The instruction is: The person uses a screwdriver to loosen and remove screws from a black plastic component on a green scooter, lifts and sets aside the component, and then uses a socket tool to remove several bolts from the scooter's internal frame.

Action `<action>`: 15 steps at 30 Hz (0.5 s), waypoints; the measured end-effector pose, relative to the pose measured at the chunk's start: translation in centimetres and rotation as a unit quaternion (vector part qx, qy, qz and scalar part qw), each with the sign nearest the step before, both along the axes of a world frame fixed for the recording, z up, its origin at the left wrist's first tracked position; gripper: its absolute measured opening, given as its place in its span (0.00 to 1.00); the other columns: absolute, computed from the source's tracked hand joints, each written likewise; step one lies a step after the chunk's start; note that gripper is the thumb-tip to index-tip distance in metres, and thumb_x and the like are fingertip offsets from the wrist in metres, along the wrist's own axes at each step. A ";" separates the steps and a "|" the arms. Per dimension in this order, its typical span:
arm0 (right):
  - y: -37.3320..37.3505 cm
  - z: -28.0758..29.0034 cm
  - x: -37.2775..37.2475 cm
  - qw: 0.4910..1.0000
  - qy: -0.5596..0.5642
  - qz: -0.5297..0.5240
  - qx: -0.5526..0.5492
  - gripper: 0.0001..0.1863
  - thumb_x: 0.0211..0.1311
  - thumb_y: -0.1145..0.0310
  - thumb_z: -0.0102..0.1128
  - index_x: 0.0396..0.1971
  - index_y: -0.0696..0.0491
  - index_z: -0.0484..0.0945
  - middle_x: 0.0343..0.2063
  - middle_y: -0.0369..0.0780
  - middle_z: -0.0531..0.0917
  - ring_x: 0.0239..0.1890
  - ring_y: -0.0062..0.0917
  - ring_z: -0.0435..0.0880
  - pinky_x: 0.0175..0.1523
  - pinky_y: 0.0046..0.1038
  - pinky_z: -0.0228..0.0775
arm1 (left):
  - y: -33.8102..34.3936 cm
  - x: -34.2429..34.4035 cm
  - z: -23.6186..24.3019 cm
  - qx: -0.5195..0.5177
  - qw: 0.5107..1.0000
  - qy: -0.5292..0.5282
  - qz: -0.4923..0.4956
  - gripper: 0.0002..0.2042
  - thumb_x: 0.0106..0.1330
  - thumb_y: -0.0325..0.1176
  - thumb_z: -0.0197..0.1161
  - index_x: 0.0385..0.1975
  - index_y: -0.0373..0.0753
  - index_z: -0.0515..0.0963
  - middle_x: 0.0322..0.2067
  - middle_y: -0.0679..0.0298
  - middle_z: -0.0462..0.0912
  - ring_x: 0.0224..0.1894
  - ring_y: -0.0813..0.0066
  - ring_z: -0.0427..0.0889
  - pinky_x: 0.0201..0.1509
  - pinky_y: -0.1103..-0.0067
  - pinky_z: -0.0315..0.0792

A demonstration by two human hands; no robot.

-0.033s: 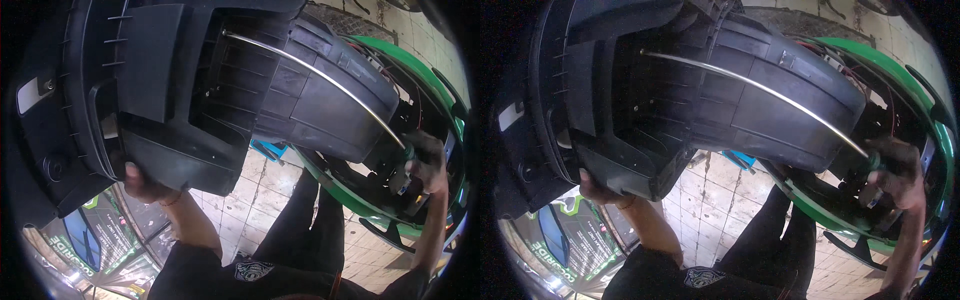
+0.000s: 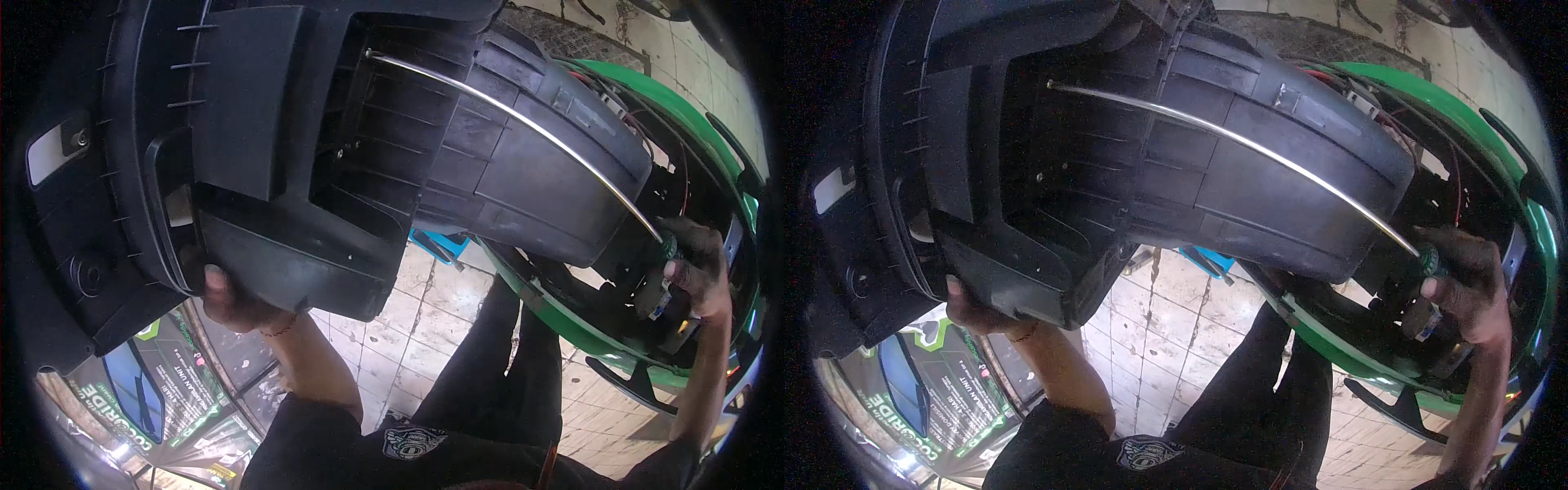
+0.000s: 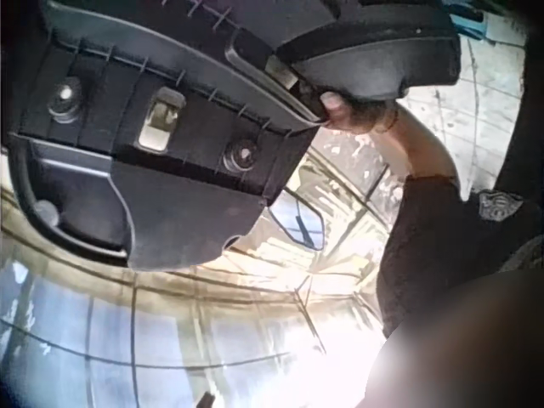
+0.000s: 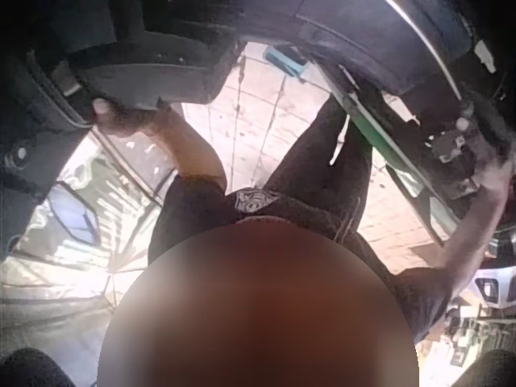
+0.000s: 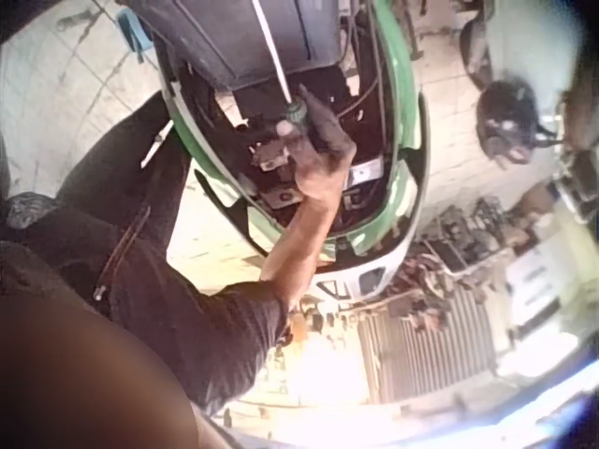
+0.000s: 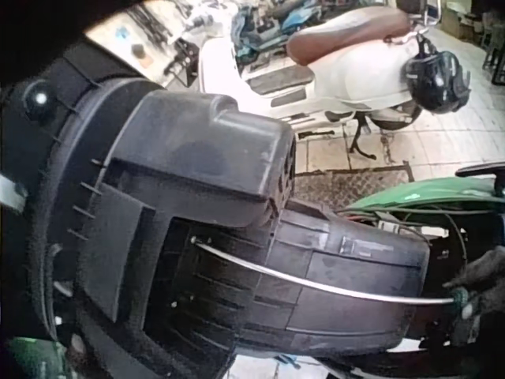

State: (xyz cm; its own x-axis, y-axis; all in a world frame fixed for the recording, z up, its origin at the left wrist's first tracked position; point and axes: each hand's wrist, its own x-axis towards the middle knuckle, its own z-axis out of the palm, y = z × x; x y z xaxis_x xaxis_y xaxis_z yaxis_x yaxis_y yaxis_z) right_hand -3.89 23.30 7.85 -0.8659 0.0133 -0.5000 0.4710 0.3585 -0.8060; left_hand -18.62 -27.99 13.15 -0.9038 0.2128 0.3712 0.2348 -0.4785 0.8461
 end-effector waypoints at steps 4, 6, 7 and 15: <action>-0.2 -1.3 1.6 0.976 -0.021 -0.162 -0.146 0.43 0.34 0.47 0.76 0.51 0.59 0.77 0.41 0.38 0.78 0.41 0.27 0.74 0.47 0.26 0.63 | -0.6 0.6 -0.3 -0.031 0.998 0.011 0.053 0.19 0.69 0.31 0.56 0.57 0.29 0.72 0.54 0.45 0.79 0.53 0.56 0.82 0.58 0.62 0.79; 0.5 -1.7 1.5 0.990 0.117 -0.046 -0.063 0.41 0.32 0.51 0.78 0.50 0.56 0.76 0.45 0.40 0.77 0.44 0.27 0.74 0.48 0.27 0.63 | -0.9 0.5 -0.2 -0.048 0.996 0.022 0.077 0.18 0.69 0.31 0.57 0.55 0.30 0.72 0.53 0.46 0.79 0.52 0.58 0.83 0.58 0.63 0.79; 1.3 -2.2 1.9 0.990 0.119 -0.045 -0.063 0.41 0.32 0.51 0.78 0.50 0.56 0.76 0.45 0.40 0.77 0.44 0.27 0.74 0.48 0.27 0.63 | -1.0 0.5 -0.3 -0.057 0.994 0.028 0.087 0.18 0.69 0.31 0.57 0.55 0.30 0.73 0.53 0.46 0.79 0.51 0.58 0.83 0.57 0.64 0.80; -0.5 -0.6 0.7 0.963 -0.118 -0.142 -0.198 0.45 0.34 0.49 0.79 0.52 0.62 0.75 0.42 0.41 0.80 0.47 0.25 0.77 0.55 0.26 0.65 | -1.1 0.2 -0.5 -0.152 0.965 0.105 0.185 0.16 0.69 0.33 0.58 0.51 0.29 0.74 0.49 0.48 0.82 0.46 0.64 0.85 0.53 0.70 0.82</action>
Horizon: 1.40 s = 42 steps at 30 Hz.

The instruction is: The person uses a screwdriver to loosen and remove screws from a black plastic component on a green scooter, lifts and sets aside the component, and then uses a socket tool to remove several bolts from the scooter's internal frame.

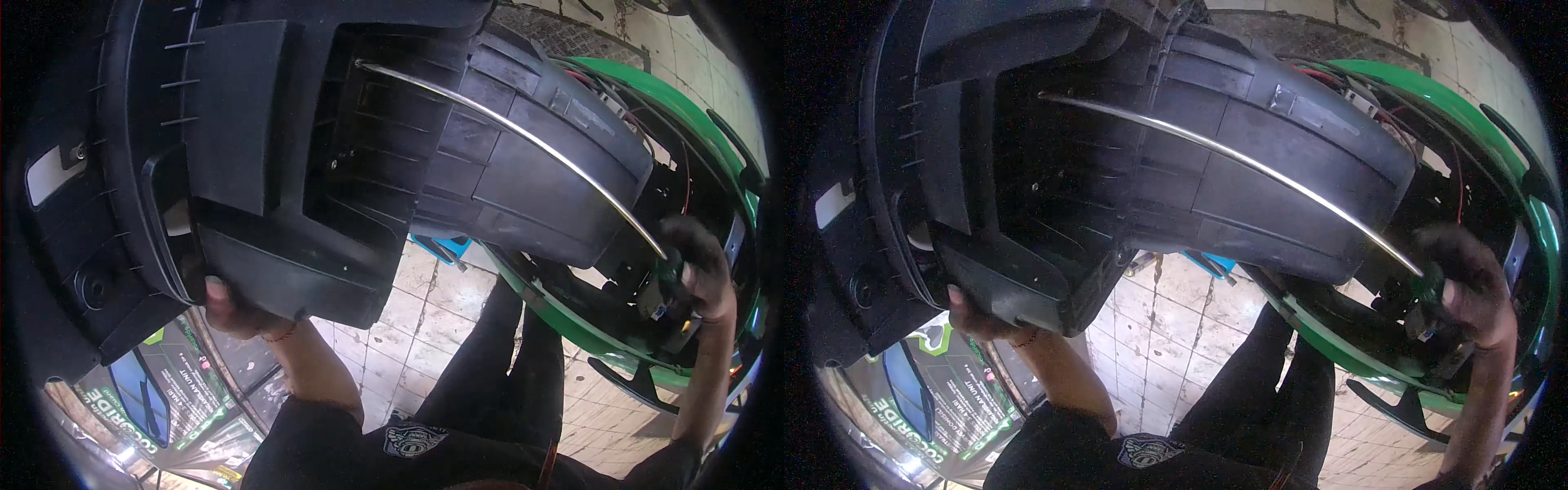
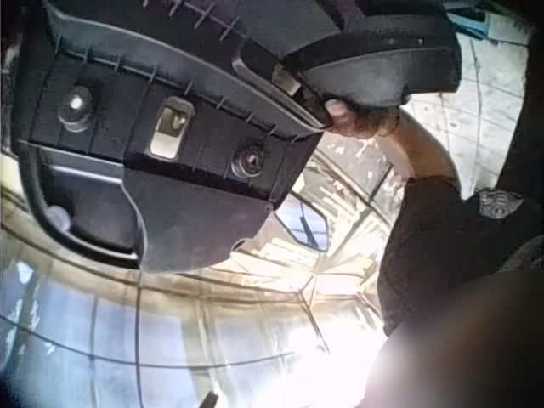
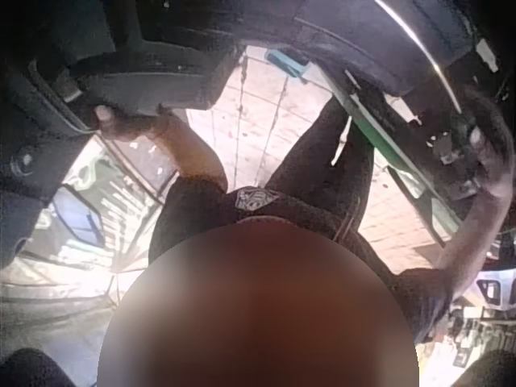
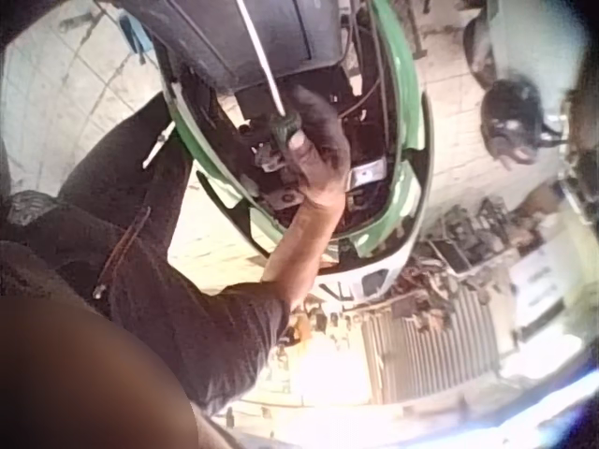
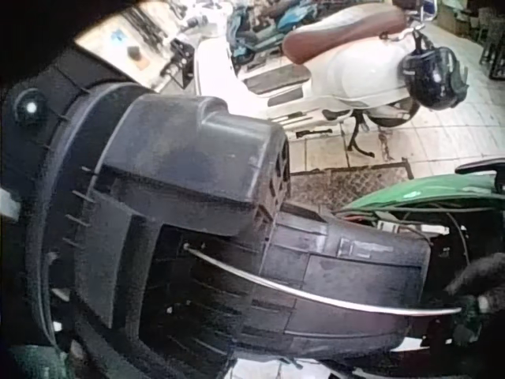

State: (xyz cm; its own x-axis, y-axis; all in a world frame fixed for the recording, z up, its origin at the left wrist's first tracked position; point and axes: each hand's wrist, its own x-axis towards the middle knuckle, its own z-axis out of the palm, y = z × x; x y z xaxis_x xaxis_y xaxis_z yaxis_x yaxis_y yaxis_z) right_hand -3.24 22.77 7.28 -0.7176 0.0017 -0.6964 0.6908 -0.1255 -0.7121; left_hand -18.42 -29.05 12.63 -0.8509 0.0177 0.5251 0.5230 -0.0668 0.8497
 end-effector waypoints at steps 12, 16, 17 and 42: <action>4.5 -4.8 2.9 0.983 0.080 -0.126 0.105 0.28 0.46 0.65 0.73 0.48 0.57 0.75 0.42 0.39 0.80 0.44 0.21 0.80 0.46 0.25 0.77 | -1.4 -0.1 -0.4 -0.135 0.979 0.120 0.093 0.17 0.70 0.32 0.56 0.53 0.26 0.74 0.48 0.44 0.82 0.48 0.64 0.85 0.55 0.70 0.82; 4.1 -2.7 2.6 0.957 0.173 -0.130 -0.193 0.41 0.49 0.57 0.71 0.62 0.58 0.66 0.53 0.43 0.75 0.52 0.25 0.77 0.52 0.26 0.74 | 0.4 -0.2 -0.1 0.096 0.993 -0.015 -0.074 0.18 0.71 0.33 0.55 0.54 0.27 0.73 0.50 0.45 0.81 0.50 0.64 0.84 0.56 0.70 0.81; 4.7 -2.9 3.3 0.946 0.194 -0.133 -0.223 0.43 0.51 0.55 0.70 0.65 0.57 0.63 0.56 0.44 0.73 0.53 0.25 0.76 0.52 0.25 0.74 | 0.3 -0.2 -0.1 0.123 0.987 -0.026 -0.099 0.18 0.71 0.33 0.55 0.54 0.28 0.73 0.50 0.46 0.81 0.50 0.64 0.84 0.56 0.69 0.81; 1.7 -3.8 5.7 0.968 0.101 -0.191 0.131 0.26 0.69 0.53 0.54 0.56 0.59 0.75 0.52 0.44 0.78 0.50 0.26 0.80 0.53 0.28 0.75 | 0.8 -0.2 -0.4 0.038 0.995 -0.081 0.051 0.26 0.64 0.39 0.62 0.59 0.31 0.71 0.54 0.50 0.78 0.54 0.59 0.80 0.60 0.64 0.76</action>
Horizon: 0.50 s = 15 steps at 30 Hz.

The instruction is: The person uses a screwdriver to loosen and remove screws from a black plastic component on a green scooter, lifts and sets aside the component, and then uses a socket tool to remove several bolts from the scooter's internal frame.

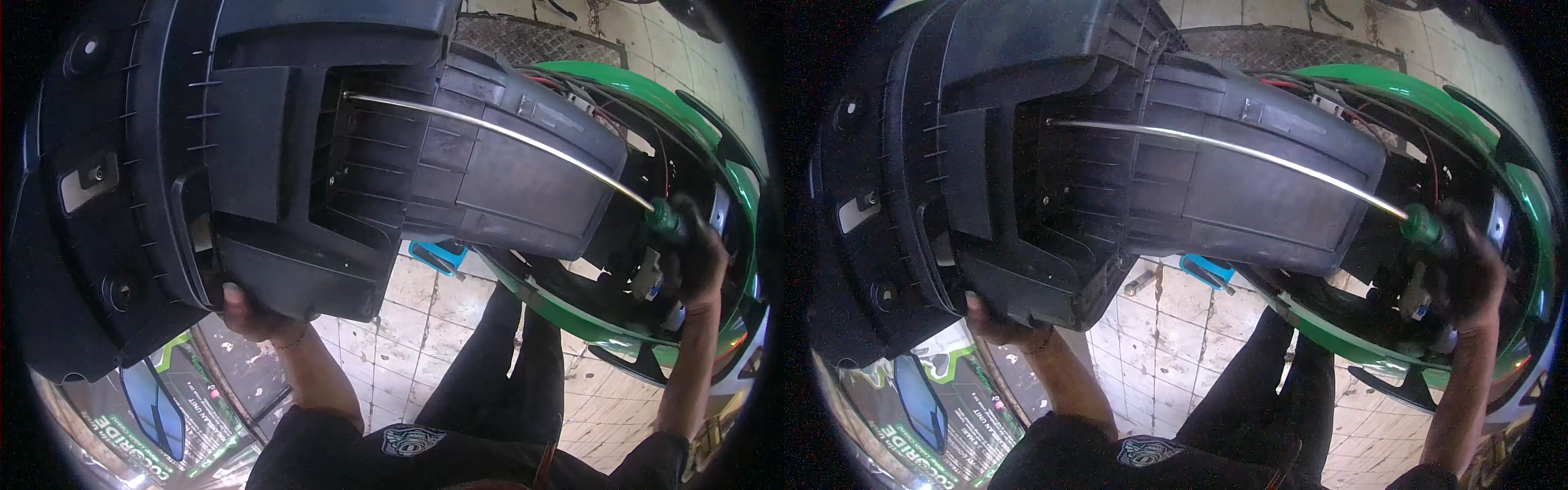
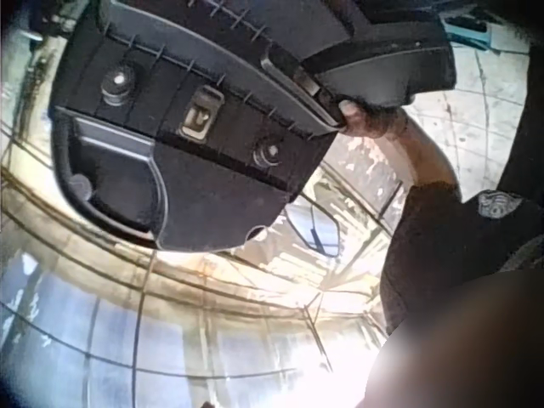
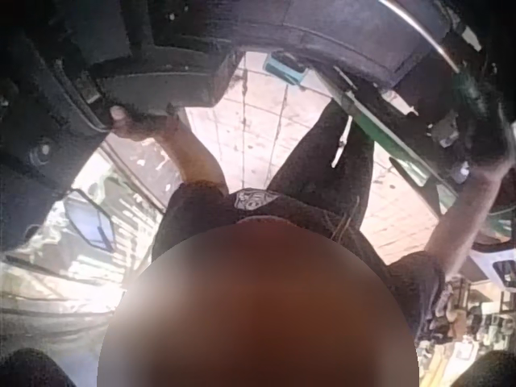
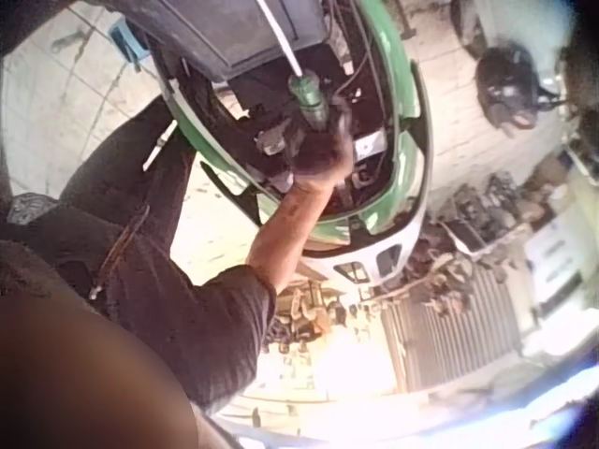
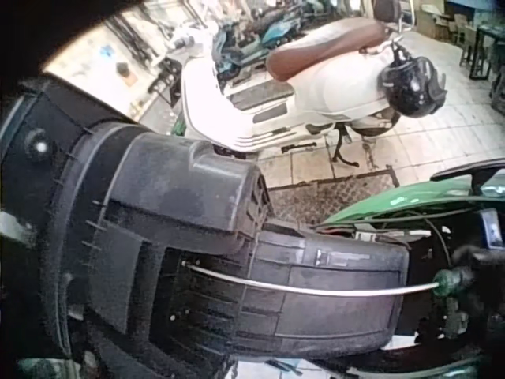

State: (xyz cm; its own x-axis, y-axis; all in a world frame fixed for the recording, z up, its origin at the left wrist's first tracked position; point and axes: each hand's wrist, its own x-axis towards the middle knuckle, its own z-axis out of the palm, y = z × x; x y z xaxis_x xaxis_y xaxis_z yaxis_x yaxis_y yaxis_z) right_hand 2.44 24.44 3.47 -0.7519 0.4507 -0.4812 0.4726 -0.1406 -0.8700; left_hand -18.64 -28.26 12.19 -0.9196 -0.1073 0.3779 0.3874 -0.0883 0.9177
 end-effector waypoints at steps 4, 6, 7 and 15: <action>0.7 1.3 -0.7 0.987 0.149 -0.055 -0.035 0.31 0.68 0.53 0.59 0.61 0.60 0.69 0.55 0.46 0.76 0.57 0.29 0.76 0.60 0.34 0.71 | 0.1 0.0 0.3 0.030 0.999 -0.026 -0.005 0.26 0.63 0.40 0.63 0.58 0.31 0.71 0.52 0.48 0.79 0.52 0.58 0.81 0.58 0.64 0.78; 2.4 0.8 0.8 0.990 0.128 -0.025 -0.056 0.32 0.68 0.54 0.58 0.63 0.60 0.67 0.54 0.44 0.77 0.57 0.29 0.76 0.61 0.34 0.70 | -0.9 -0.6 -0.2 0.015 0.999 0.003 -0.034 0.25 0.63 0.39 0.63 0.57 0.31 0.71 0.51 0.48 0.80 0.50 0.57 0.82 0.55 0.63 0.80; 3.2 0.4 1.5 0.991 0.117 -0.008 -0.068 0.32 0.68 0.54 0.58 0.64 0.59 0.65 0.54 0.43 0.77 0.57 0.30 0.76 0.61 0.34 0.70 | -1.0 -0.6 -0.1 0.005 0.999 0.017 -0.047 0.25 0.64 0.39 0.64 0.57 0.31 0.71 0.51 0.48 0.80 0.49 0.57 0.83 0.54 0.63 0.81; -0.5 1.7 -0.7 0.927 0.145 0.035 0.344 0.40 0.55 0.49 0.72 0.60 0.59 0.69 0.55 0.46 0.77 0.56 0.32 0.77 0.61 0.34 0.70 | 0.1 0.1 1.1 0.122 0.984 -0.073 -0.103 0.23 0.64 0.34 0.63 0.56 0.30 0.72 0.51 0.46 0.80 0.48 0.55 0.84 0.51 0.61 0.83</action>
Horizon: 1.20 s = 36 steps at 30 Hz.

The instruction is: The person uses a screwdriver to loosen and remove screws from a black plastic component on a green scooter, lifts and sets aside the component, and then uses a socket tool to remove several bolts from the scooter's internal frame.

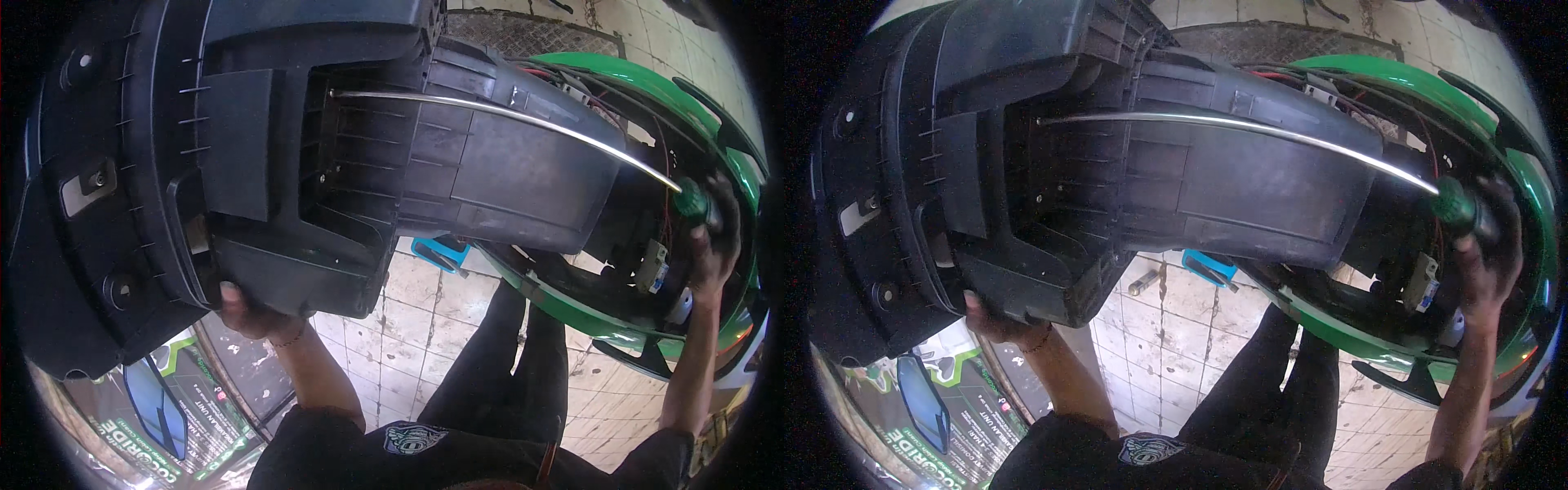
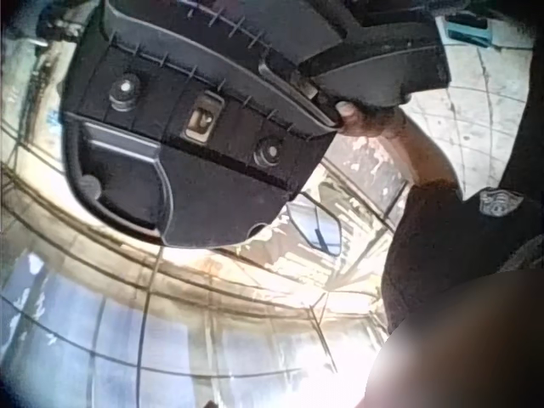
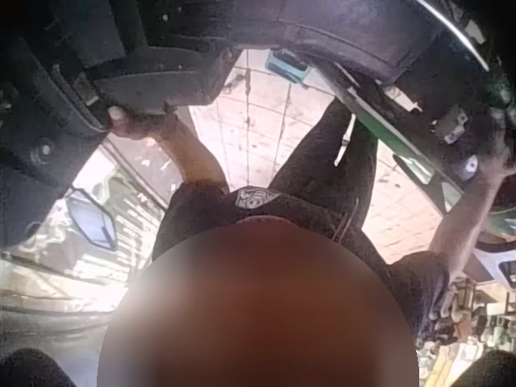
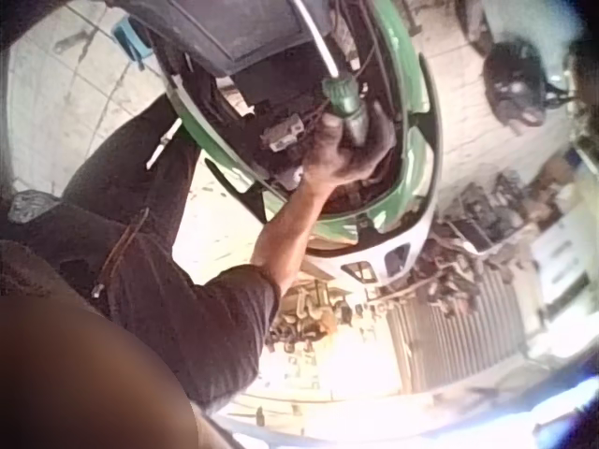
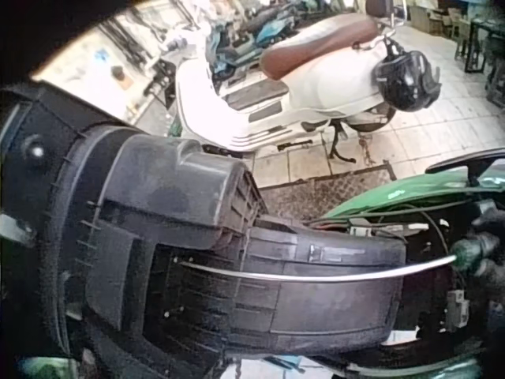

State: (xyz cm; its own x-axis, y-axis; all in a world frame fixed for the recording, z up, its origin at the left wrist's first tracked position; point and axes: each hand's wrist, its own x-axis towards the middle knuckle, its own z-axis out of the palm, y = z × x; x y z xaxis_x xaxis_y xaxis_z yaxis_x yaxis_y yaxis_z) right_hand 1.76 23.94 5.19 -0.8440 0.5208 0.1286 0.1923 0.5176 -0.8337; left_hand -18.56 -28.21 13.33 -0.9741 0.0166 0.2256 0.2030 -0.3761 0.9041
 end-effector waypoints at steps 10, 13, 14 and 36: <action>-1.0 0.0 -0.8 0.959 -0.199 0.062 -0.192 0.48 0.33 0.61 0.82 0.59 0.62 0.70 0.44 0.43 0.82 0.44 0.28 0.81 0.49 0.35 0.74 | 2.1 0.1 0.2 0.012 0.999 0.018 -0.047 0.23 0.67 0.31 0.61 0.60 0.30 0.69 0.54 0.45 0.78 0.51 0.54 0.83 0.56 0.59 0.81; -2.4 0.3 -2.1 0.976 -0.052 0.133 0.164 0.46 0.31 0.78 0.76 0.61 0.58 0.70 0.43 0.39 0.84 0.42 0.28 0.83 0.50 0.34 0.75 | 2.0 0.4 0.1 0.013 0.998 0.018 -0.053 0.24 0.66 0.31 0.63 0.60 0.30 0.70 0.54 0.45 0.78 0.49 0.55 0.84 0.55 0.60 0.82; -2.2 0.6 -2.0 0.968 -0.087 0.152 0.177 0.45 0.32 0.79 0.75 0.60 0.58 0.71 0.42 0.39 0.84 0.42 0.27 0.83 0.51 0.33 0.75 | 2.3 0.4 0.0 0.015 0.998 0.020 -0.051 0.24 0.66 0.31 0.63 0.60 0.30 0.70 0.54 0.45 0.78 0.49 0.55 0.84 0.55 0.60 0.82; -3.0 2.2 -2.9 0.956 -0.100 0.274 -0.027 0.31 0.39 0.78 0.74 0.51 0.57 0.78 0.31 0.39 0.83 0.31 0.25 0.82 0.30 0.27 0.72 | 1.5 0.3 -0.3 -0.103 0.990 0.014 0.096 0.25 0.57 0.38 0.72 0.53 0.35 0.76 0.48 0.55 0.82 0.48 0.61 0.83 0.52 0.68 0.81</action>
State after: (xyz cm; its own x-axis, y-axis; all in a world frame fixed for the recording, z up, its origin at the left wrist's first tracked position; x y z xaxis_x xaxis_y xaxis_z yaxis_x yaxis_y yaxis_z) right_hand -1.12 20.91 7.36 -0.9968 -0.0047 -0.0792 0.0640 0.5430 -0.8373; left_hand -18.22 -26.69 13.06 -0.9572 -0.1205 0.2631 0.2784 -0.1359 0.9508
